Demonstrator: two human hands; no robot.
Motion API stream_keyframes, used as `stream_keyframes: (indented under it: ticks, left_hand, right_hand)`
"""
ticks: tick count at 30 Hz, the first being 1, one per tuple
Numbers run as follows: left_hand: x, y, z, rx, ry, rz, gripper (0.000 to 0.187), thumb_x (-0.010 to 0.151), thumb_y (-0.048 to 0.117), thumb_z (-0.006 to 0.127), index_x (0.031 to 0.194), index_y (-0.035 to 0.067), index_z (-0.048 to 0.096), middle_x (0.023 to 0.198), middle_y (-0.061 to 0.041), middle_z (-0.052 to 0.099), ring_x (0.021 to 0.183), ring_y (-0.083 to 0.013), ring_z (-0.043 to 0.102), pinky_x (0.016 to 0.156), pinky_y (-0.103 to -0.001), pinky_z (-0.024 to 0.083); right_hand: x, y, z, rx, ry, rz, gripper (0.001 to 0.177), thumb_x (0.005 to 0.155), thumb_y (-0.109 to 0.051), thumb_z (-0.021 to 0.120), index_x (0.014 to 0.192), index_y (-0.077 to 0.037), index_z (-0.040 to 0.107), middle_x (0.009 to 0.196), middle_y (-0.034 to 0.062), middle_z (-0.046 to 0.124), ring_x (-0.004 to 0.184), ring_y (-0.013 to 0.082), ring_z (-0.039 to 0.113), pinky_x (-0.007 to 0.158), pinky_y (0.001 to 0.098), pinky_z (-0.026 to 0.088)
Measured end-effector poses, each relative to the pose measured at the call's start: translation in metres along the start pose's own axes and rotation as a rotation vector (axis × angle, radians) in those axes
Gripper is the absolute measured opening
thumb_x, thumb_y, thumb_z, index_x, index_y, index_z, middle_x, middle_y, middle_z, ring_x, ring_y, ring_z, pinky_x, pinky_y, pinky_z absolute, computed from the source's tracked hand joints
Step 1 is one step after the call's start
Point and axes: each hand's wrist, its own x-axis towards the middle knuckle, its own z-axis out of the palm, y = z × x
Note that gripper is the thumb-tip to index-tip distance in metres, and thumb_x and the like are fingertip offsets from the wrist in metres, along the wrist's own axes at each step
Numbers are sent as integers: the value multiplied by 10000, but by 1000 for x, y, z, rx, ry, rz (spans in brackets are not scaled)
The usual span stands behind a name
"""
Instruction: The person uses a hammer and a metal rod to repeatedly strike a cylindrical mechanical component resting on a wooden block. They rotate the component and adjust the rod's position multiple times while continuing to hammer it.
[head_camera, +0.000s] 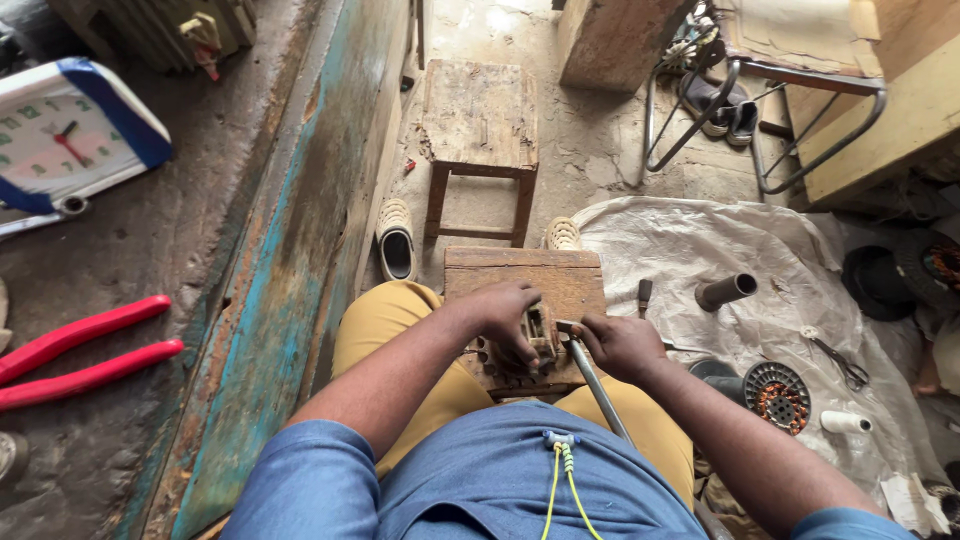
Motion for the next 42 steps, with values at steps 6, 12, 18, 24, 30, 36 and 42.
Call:
stream_keyframes:
  ticks: [6,12,18,24,30,36,42]
  left_hand:
    - [7,1,2,33,14,9,1108,498,614,925,1386,56,567,1393,-152,577,1290,-341,567,1070,-442,494]
    - [-5,0,-3,28,9,-26,1177,488,596,931,1463,99,498,1477,-126,520,1332,-332,530,1083,-449,470]
    - [-12,1,-5,58,-3,-14,1164,488,607,930,1451,103,513,1505,-105,511,1363,-329,514,1104,-465,456]
    - [-1,-10,-2,0,-39,17,1210,483,595,947,1467,75,474,1526,-117,470,1375,-332,491,1116,-448,438]
    - [11,-30,3,-86,-60,72,1153,486,578,932,1437,71,522,1487,-138,526,1361,-323,519,1125,-420,437]
    - [5,-24,17,-308,121,95,1164,510,586,920,1474,91,497,1491,-177,546,1391,-331,523,1156,-421,432]
    - [-22,-4,67,-291,490,213,1487,496,589,979,1632,107,149,1615,-257,316,1465,-452,346,1189,-518,313]
  right_hand:
    - [12,30,25,575,-264,198,508,1000,-571,533,1016,-118,764,763,92,709,665,282,664,639,472,507]
    - [19,16,13,597,-454,404,556,1025,-560,517,1078,-80,794,839,191,724,742,286,657,726,502,531]
    - [-8,-25,-12,316,-187,267,472,971,-564,492,1117,-208,765,933,146,764,932,354,717,820,469,546]
    - [-19,-26,-14,69,-32,52,413,993,-551,488,976,-199,703,808,98,730,805,350,722,711,493,552]
    - [-10,-6,1,23,259,-291,286,961,-419,565,1003,-156,669,760,100,694,644,350,679,540,478,525]
    - [-13,-7,17,289,126,-72,308,1005,-429,552,963,-149,674,770,139,690,749,397,673,648,510,514]
    - [-18,-3,27,538,-43,144,377,1003,-445,533,967,-104,693,803,181,707,777,387,679,695,465,521]
